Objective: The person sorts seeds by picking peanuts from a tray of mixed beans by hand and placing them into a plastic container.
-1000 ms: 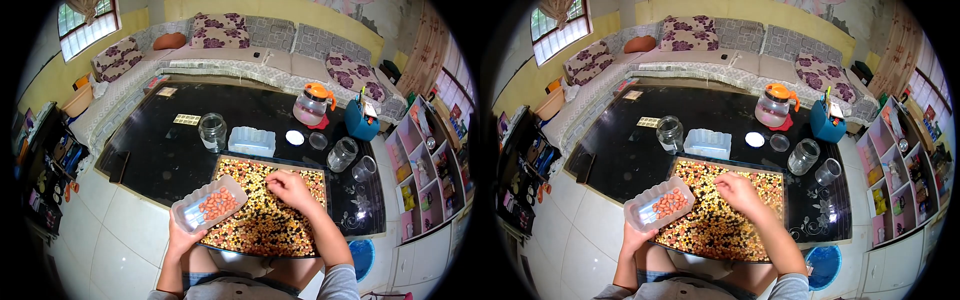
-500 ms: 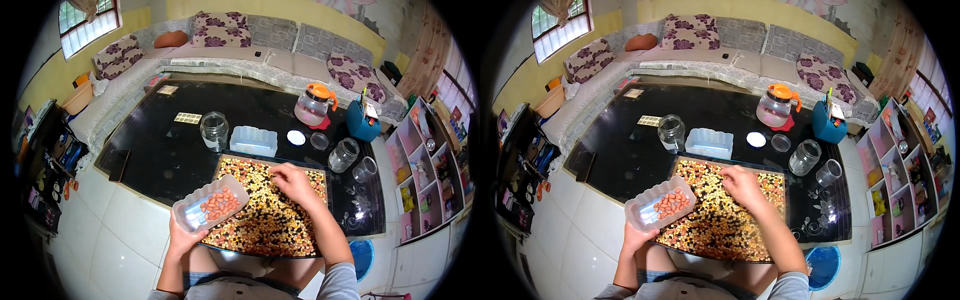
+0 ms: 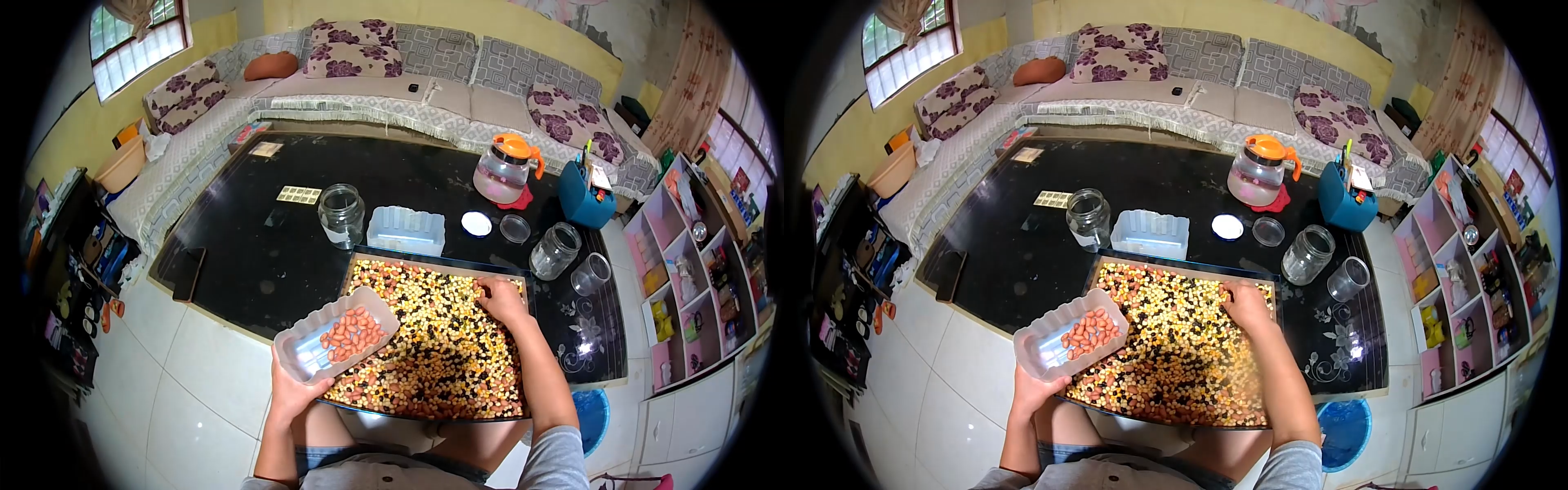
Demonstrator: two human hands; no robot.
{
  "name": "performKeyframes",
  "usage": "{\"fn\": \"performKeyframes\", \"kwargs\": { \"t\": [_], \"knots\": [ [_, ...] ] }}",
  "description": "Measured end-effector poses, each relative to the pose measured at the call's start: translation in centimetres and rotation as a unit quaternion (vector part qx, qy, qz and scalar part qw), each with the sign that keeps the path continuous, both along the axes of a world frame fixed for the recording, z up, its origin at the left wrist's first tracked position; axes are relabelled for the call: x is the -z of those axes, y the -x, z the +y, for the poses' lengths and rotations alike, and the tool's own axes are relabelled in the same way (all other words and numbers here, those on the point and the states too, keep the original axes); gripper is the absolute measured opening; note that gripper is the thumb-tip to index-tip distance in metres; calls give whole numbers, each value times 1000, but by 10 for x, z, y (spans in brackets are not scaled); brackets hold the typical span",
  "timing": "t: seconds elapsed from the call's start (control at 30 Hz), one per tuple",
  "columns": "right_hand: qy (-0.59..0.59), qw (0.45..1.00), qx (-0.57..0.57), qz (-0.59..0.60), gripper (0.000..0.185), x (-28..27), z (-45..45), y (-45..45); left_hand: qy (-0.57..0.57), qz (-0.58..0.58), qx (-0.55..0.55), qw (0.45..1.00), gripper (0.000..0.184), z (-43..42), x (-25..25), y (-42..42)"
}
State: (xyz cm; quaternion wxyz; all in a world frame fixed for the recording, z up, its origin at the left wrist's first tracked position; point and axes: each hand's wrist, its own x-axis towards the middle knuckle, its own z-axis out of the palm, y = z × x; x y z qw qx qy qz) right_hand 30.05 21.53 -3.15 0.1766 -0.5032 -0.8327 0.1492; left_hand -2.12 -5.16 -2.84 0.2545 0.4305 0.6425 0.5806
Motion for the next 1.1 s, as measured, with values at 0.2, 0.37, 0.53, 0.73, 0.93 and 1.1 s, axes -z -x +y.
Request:
{"fn": "performKeyframes", "kwargs": {
  "t": [0.2,0.37,0.53,0.73,0.93,1.1],
  "knots": [
    [-12,999,46,-14,26,-5,-3,16,5,-1,2,1000,85,0,-2,-1],
    [-36,999,-2,-3,19,21,8,29,0,-19,7,1000,85,0,-4,-2],
    [-14,998,-5,-59,12,7,-1,39,-1,-15,9,1000,86,0,-1,0],
    [9,977,-110,182,13,-79,-49,81,-7,-42,13,999,88,1,-3,-2],
    [-56,917,-315,238,13,-95,-96,134,-16,-58,27,998,89,1,1,0],
    [-57,944,-228,231,12,-87,-78,105,-10,-44,19,999,88,0,1,0]
  ]
}}
